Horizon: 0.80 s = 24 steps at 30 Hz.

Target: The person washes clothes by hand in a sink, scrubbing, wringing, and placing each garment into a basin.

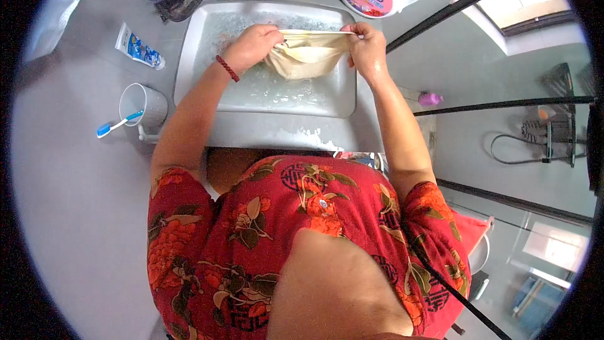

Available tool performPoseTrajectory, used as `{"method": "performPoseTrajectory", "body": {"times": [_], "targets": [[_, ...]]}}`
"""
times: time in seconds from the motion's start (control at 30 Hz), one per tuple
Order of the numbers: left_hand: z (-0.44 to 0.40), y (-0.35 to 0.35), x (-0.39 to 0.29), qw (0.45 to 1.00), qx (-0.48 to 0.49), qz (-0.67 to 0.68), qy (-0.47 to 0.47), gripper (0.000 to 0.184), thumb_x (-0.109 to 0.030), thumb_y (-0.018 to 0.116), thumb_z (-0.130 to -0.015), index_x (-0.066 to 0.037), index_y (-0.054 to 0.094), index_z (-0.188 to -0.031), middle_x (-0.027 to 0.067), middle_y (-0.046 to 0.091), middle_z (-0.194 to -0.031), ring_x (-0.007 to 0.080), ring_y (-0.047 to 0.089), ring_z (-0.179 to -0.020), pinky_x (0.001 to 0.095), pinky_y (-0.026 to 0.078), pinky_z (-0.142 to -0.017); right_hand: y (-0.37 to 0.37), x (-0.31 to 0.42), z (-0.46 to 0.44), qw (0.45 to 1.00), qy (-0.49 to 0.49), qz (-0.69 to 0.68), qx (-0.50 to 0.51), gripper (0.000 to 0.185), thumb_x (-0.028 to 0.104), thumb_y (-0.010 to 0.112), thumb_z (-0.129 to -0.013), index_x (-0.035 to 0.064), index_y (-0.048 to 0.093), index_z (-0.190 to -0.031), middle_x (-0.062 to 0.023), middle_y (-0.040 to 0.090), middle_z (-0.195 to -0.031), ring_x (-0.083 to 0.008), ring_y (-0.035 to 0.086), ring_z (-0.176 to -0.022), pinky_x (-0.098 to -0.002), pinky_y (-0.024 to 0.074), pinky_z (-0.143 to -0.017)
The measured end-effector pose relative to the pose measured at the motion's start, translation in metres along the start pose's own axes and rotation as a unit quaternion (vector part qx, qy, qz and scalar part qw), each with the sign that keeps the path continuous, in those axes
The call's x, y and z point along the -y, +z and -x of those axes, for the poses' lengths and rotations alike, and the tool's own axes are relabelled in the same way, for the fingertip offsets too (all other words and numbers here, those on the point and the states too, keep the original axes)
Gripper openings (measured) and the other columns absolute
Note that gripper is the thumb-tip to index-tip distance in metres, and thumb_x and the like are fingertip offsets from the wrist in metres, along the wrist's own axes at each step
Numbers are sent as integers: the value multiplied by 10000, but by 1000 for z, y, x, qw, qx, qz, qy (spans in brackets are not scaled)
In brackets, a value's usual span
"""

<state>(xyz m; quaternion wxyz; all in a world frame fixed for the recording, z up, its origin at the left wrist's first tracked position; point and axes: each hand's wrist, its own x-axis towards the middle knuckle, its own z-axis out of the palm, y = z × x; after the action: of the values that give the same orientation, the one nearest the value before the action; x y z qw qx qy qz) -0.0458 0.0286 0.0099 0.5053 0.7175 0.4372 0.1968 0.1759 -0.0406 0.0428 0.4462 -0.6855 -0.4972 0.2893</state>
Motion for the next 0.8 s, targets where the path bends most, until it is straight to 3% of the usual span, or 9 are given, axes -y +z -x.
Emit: {"method": "performPoseTrajectory", "body": {"times": [0.13, 0.23, 0.3, 0.33, 0.4, 0.53, 0.63, 0.73, 0.8], "targets": [[8, 12, 1, 973, 27, 223, -52, 307, -272, 507, -857, 15, 548, -957, 59, 574, -827, 141, 581, -673, 260, 533, -543, 4, -18, 2, 996, -13, 65, 54, 122, 24, 512, -767, -27, 618, -799, -98, 582, -594, -153, 520, -400, -295, 422, -380], [-6, 27, 34, 993, 97, -20, -67, 313, -322, 532, -859, -14, 554, -912, 60, 570, -791, 112, 571, -672, 250, 493, -466, 19, -82, 1, 975, -46, 183, 113, 159, 70, 530, -785, -32, 620, -868, -105, 608, -672, -195, 578, -556, -309, 470, -520], [-19, 51, 71, 979, 53, -195, 35, 317, -303, 596, -796, 2, 577, -880, 135, 600, -785, 243, 597, -704, 340, 503, -597, 26, -91, 4, 950, -119, 264, 119, 184, 98, 545, -787, -30, 623, -895, -119, 629, -723, -223, 606, -640, -322, 487, -599], [-20, 63, 82, 942, 8, -303, 142, 322, -295, 619, -768, 6, 588, -878, 170, 612, -808, 301, 602, -734, 371, 500, -668, 29, -80, 14, 952, -21, 239, 188, 227, 133, 563, -791, -22, 612, -950, -124, 632, -824, -236, 597, -753, -322, 471, -686], [-33, 90, 108, 938, 54, -323, 110, 328, -290, 629, -746, 4, 597, -887, 189, 611, -849, 333, 590, -791, 382, 477, -724, 40, -74, 25, 940, 76, 212, 255, 278, 168, 581, -794, -14, 601, -1004, -129, 635, -926, -249, 589, -865, -321, 454, -772], [-13, 85, 42, 961, 132, -241, 46, 347, -285, 635, -729, -8, 608, -937, 210, 610, -940, 342, 585, -883, 389, 455, -768, 60, -115, 19, 926, 259, -19, 275, 358, 241, 551, -841, 46, 523, -1140, -98, 564, -1089, -223, 522, -986, -315, 405, -871], [-40, 110, 59, 992, 52, -18, 111, 335, -311, 614, -750, 11, 611, -844, 182, 614, -809, 251, 602, -748, 343, 464, -682, 56, -102, 21, 797, 449, -339, 220, 375, 333, 478, -847, 81, 484, -1124, -100, 559, -1048, -259, 564, -856, -465, 467, -757], [-18, 118, 1, 978, -40, -36, 200, 320, -299, 553, -794, 1, 538, -683, 167, 559, -665, 217, 551, -615, 363, 419, -581, 65, -120, 12, 792, 337, -475, 185, 389, 355, 465, -851, 66, 491, -1111, -106, 561, -1074, -288, 568, -903, -483, 460, -803], [-8, 128, -20, 980, -32, -63, 187, 320, -309, 532, -803, -13, 538, -680, 189, 557, -646, 280, 564, -617, 379, 434, -595, 76, -144, 3, 748, 196, -557, 303, 377, 365, 447, -862, 64, 519, -1077, -110, 575, -1063, -290, 570, -939, -469, 470, -810]]}}
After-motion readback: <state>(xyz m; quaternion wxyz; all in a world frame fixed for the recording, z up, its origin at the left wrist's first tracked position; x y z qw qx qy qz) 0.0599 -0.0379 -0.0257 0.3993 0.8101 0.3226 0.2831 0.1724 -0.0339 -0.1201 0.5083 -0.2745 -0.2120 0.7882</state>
